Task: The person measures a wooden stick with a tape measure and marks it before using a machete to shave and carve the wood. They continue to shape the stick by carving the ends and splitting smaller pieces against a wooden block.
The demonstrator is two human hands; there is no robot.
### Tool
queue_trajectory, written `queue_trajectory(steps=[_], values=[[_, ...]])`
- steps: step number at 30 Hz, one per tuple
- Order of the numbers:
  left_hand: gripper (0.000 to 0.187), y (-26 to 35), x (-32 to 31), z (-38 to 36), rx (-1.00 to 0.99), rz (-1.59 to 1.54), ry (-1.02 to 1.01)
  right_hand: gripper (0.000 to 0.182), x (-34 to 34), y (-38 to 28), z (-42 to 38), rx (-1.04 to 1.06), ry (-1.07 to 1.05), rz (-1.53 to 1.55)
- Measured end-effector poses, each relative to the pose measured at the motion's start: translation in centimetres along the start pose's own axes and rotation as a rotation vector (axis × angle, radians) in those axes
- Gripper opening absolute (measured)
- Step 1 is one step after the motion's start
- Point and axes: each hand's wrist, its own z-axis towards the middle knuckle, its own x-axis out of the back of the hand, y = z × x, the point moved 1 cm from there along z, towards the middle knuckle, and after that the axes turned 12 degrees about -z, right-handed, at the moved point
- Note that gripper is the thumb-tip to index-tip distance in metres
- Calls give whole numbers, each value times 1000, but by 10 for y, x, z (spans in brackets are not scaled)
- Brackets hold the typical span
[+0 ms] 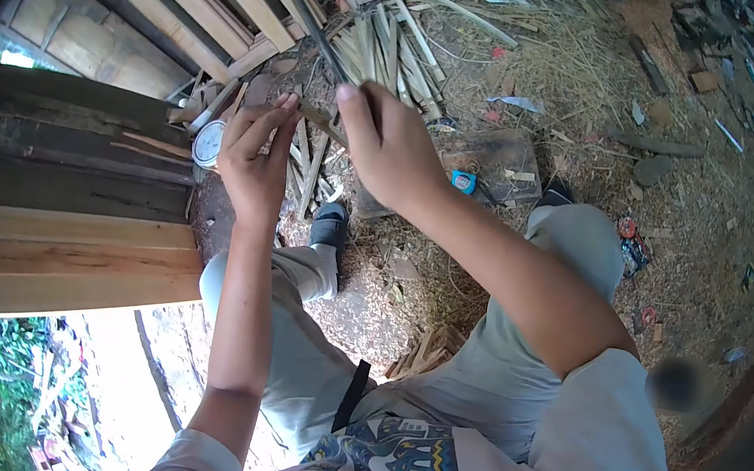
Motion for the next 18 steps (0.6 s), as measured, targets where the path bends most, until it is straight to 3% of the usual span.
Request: queue_trajectory(steps=[1, 3, 4, 5, 7, 8, 11, 12, 13, 16, 18], values=[[20, -1, 1, 0, 6, -1, 1, 52, -7, 9, -3, 7, -9, -1], [20, 2, 7, 2, -17, -16, -11, 53, -24, 40, -10, -209, -229, -273], [22, 4, 13, 2, -21, 7, -56, 54, -30, 43, -6, -64, -129, -403], [24, 3, 18, 3, -24, 30, -101, 54, -28, 49, -6, -60, -120, -406], [21, -4, 23, 6, 9, -6, -86, 54, -18, 25, -8, -419, -432, 29], [22, -3, 26, 8, -34, 25, -118, 53, -17, 28, -9, -540, -447, 215], [28, 4, 21, 4, -76, 89, -183, 57, -11, 30, -9, -503, -406, 248], [31, 11, 17, 4, -85, 107, -182, 49, -9, 26, -12, -354, -357, 149], [33, 15, 16, 3, -92, 127, -176, 49, -8, 22, -12, -355, -363, 147], [35, 16, 14, -1, -95, 174, -164, 26, -4, 3, -7, -68, 18, -77], [35, 18, 13, 1, -111, 218, -155, 23, -12, 18, -11, -80, -64, -226]])
